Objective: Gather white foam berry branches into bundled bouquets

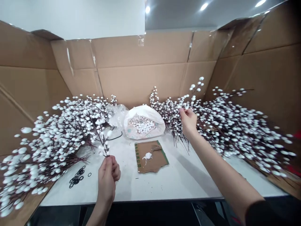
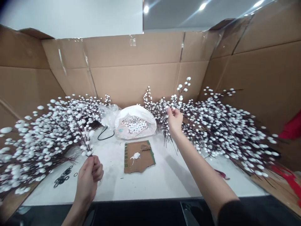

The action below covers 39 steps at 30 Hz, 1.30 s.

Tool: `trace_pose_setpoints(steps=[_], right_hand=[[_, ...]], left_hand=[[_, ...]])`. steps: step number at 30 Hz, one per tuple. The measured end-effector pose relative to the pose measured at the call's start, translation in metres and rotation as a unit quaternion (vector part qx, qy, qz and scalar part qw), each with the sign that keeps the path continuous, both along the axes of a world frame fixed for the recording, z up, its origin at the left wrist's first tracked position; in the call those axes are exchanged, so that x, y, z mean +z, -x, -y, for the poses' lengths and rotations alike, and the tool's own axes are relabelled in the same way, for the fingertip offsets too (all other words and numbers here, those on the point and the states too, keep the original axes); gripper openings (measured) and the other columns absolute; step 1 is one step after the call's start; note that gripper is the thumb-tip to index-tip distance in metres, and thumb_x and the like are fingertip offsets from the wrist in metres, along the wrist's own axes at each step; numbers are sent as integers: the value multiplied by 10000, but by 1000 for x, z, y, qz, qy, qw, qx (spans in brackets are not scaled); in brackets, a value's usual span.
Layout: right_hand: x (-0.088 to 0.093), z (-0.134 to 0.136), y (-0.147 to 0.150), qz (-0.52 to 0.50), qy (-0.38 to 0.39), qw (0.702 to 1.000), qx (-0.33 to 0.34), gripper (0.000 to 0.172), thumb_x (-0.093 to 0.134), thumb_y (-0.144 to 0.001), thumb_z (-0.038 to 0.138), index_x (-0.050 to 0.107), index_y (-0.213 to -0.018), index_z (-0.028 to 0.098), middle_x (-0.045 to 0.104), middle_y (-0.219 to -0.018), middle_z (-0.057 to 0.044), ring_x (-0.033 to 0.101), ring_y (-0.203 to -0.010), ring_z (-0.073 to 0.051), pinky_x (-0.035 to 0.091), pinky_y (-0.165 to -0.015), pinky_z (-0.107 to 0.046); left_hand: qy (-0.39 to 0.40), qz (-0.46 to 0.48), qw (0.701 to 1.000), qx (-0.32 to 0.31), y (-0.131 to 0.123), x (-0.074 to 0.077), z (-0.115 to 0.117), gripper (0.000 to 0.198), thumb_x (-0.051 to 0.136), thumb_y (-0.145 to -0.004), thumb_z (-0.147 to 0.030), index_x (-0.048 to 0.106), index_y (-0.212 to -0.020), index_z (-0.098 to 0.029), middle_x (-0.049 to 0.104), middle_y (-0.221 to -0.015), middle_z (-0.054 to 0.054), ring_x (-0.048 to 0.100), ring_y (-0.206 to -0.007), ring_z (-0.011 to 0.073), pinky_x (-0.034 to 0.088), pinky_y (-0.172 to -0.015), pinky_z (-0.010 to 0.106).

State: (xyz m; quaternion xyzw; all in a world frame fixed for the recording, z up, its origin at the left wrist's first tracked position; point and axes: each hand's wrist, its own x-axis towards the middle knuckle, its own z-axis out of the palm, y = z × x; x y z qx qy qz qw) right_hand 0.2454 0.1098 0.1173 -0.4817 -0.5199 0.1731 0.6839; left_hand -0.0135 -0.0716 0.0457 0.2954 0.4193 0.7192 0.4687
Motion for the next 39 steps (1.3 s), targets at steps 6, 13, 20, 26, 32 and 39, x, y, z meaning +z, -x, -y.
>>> trace_pose_setpoints(steps=[6,13,20,26,32,39], right_hand=[[-50,137,82,11,109,929,353,188,627,-764,406,622,-742,219,622,-739,-25,567,-705,-193,453,-653,-317],[-81,178,130,75,89,952,285,147,627,-763,357,585,-647,277,602,-719,-47,503,-781,-277,384,-734,-424],[-80,167,135,116,92,971,189,273,605,-770,338,428,-578,258,510,-659,-32,478,-736,-263,357,-701,-413],[-58,143,111,189,38,960,206,155,562,-788,332,544,-671,233,600,-689,-3,553,-719,-196,415,-692,-329],[6,8,31,231,112,966,-4,270,407,-891,362,591,-828,176,648,-912,-62,578,-892,-198,419,-804,-310],[5,-103,-19,311,288,899,-112,295,545,-873,319,549,-1116,152,572,-1138,-80,580,-977,-210,485,-827,-426]], left_hand=[[6,30,997,-77,-15,0,5,304,542,-822,-399,432,-637,-184,380,-569,-64,359,-460,59,290,-427,177],[66,0,994,-91,-29,-3,14,279,600,-743,-468,542,-750,-195,431,-542,-53,299,-386,64,195,-382,214],[99,-6,990,-96,-38,-11,15,332,595,-735,-501,545,-817,-184,281,-514,-90,166,-430,64,74,-460,234],[61,12,989,-132,-34,-10,16,337,586,-755,-489,445,-660,-198,232,-547,-86,133,-429,51,53,-455,236],[38,99,984,-144,-20,8,14,322,578,-761,-400,362,-607,-218,198,-560,-83,82,-429,57,57,-419,233],[47,61,994,-79,-17,6,8,303,585,-768,-423,410,-616,-227,162,-519,-91,66,-422,63,56,-419,239]])
